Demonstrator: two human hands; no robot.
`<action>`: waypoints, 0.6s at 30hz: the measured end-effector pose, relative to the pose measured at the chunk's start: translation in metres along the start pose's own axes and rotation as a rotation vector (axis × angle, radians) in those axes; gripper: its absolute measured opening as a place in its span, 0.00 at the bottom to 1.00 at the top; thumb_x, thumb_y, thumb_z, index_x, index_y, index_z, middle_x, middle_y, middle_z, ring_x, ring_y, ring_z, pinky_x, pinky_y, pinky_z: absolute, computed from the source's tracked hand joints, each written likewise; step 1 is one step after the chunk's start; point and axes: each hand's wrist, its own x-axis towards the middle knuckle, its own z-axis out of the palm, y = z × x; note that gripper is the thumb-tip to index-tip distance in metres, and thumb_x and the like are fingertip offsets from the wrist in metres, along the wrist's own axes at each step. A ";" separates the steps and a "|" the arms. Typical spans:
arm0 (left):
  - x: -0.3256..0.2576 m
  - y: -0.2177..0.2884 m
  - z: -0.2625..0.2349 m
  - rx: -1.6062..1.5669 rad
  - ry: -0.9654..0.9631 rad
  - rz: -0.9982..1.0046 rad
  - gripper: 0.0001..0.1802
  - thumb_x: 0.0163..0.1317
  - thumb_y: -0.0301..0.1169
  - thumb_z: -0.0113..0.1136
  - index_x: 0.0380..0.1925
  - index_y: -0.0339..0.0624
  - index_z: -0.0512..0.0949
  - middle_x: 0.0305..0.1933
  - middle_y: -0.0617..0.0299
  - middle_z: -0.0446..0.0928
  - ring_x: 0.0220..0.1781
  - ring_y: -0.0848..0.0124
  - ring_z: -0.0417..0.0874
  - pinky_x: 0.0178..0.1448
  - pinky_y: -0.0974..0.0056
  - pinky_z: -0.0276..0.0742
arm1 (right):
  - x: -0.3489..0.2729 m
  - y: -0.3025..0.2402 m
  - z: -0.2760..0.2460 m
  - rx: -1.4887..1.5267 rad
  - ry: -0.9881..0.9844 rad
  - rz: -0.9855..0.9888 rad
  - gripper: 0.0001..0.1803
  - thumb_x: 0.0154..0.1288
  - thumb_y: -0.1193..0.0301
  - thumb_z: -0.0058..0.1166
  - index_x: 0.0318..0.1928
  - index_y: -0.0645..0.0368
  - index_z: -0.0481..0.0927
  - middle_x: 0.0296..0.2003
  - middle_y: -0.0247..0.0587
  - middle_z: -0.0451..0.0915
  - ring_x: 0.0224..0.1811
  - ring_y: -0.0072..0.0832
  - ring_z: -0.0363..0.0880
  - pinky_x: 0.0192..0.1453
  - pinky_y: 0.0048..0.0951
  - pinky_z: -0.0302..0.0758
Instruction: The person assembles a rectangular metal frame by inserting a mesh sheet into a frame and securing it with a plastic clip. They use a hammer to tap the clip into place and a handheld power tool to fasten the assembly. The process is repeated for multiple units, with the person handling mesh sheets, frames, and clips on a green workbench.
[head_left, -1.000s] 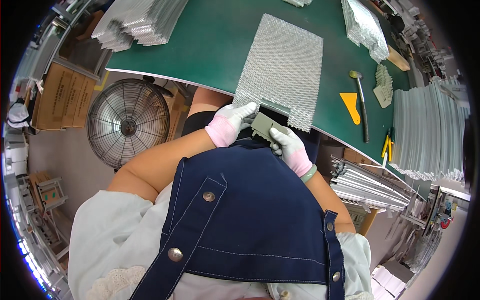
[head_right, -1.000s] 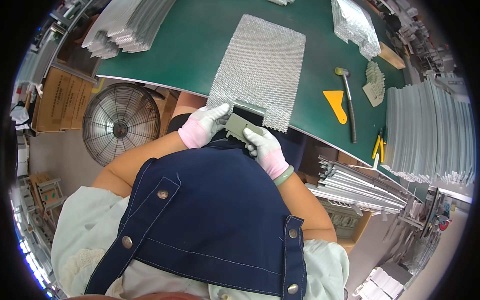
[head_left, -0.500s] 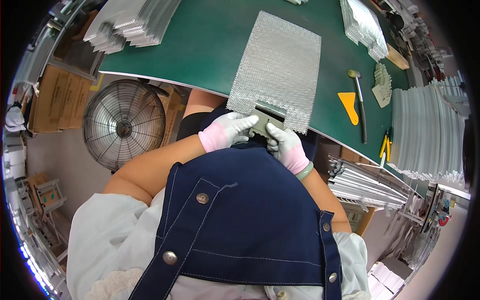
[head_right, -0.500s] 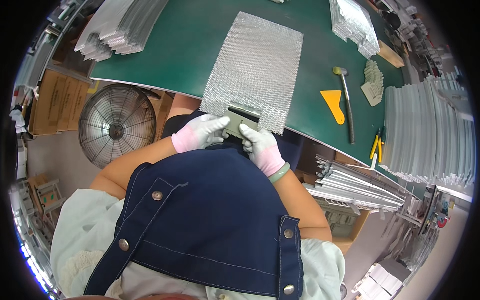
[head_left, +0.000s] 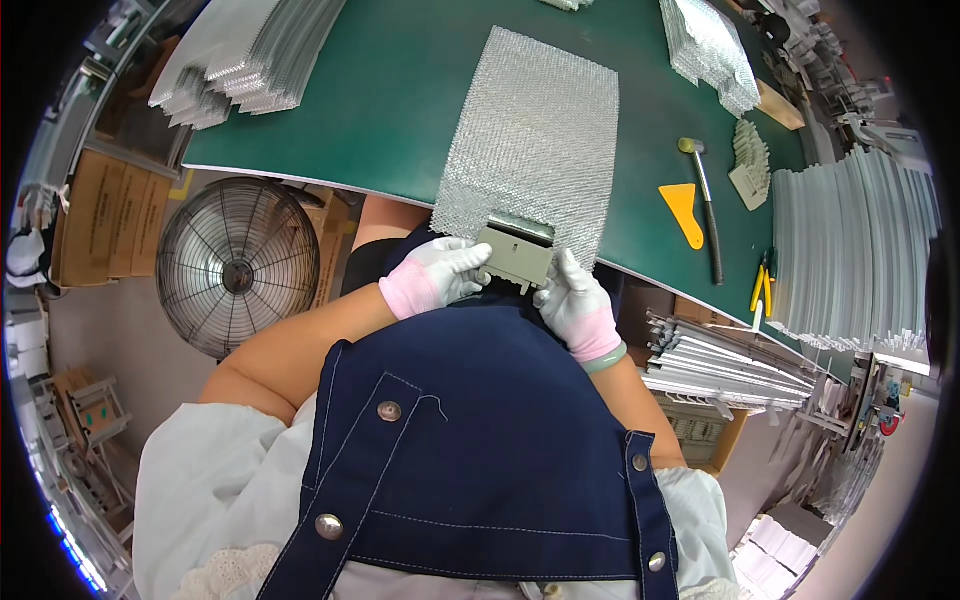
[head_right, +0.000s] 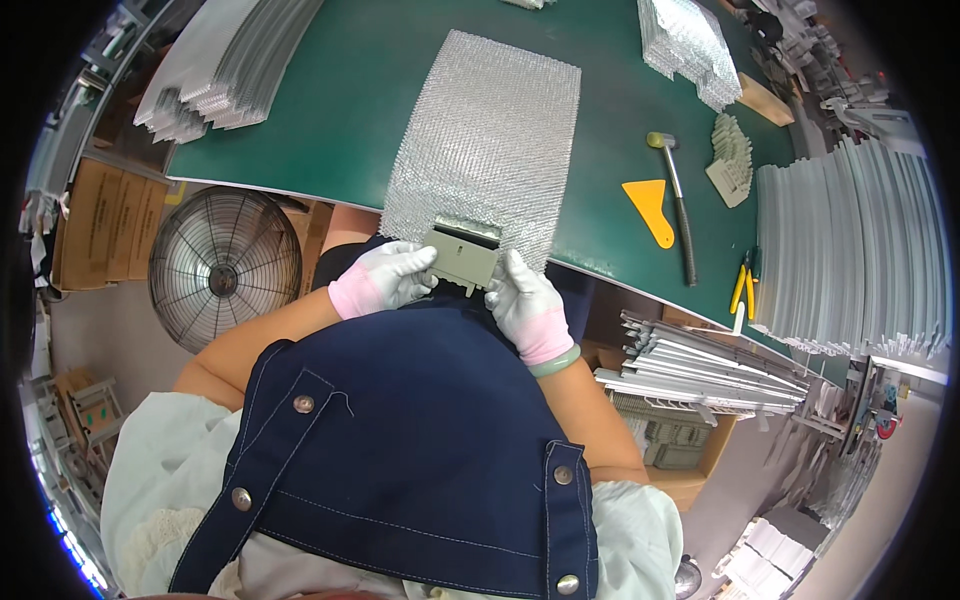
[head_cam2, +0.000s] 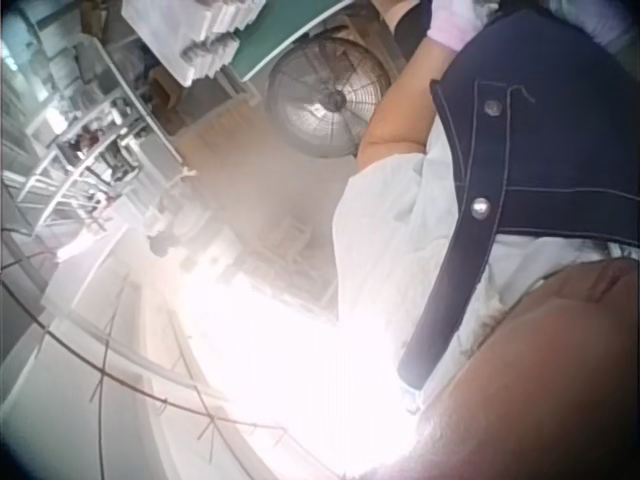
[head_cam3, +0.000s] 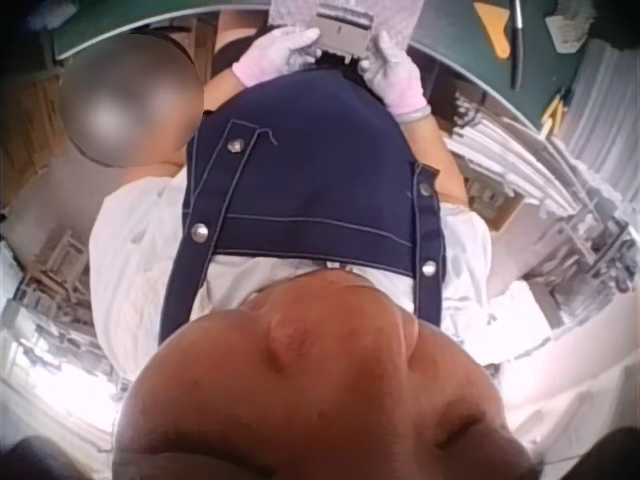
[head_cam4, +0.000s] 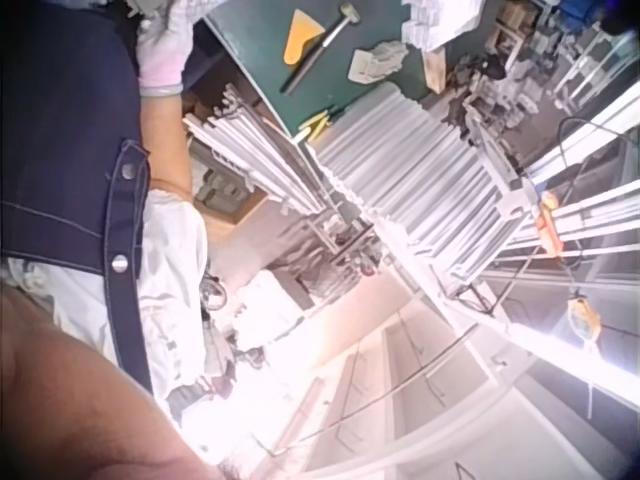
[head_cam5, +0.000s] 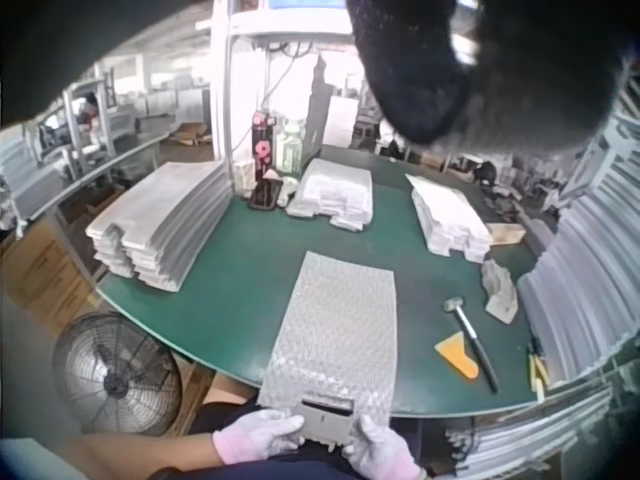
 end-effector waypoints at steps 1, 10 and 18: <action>0.000 -0.001 0.001 0.008 0.031 0.018 0.12 0.70 0.35 0.61 0.45 0.38 0.75 0.41 0.63 0.78 0.40 0.74 0.79 0.46 0.66 0.78 | 0.000 0.000 -0.002 -0.129 0.044 -0.043 0.14 0.76 0.61 0.52 0.51 0.57 0.78 0.43 0.35 0.81 0.39 0.22 0.77 0.37 0.22 0.71; -0.038 0.055 0.028 0.828 -0.120 -0.192 0.20 0.74 0.44 0.53 0.40 0.35 0.79 0.35 0.63 0.80 0.34 0.79 0.77 0.39 0.70 0.74 | -0.014 -0.012 -0.014 -0.166 -0.080 0.092 0.27 0.73 0.53 0.55 0.56 0.65 0.77 0.46 0.43 0.81 0.38 0.29 0.79 0.41 0.24 0.77; 0.050 0.119 0.052 2.067 -0.002 1.198 0.31 0.62 0.52 0.61 0.64 0.56 0.75 0.70 0.52 0.70 0.72 0.44 0.66 0.74 0.46 0.60 | -0.002 0.007 0.031 -0.487 0.019 0.195 0.24 0.73 0.55 0.57 0.54 0.65 0.77 0.40 0.43 0.82 0.34 0.21 0.79 0.38 0.20 0.76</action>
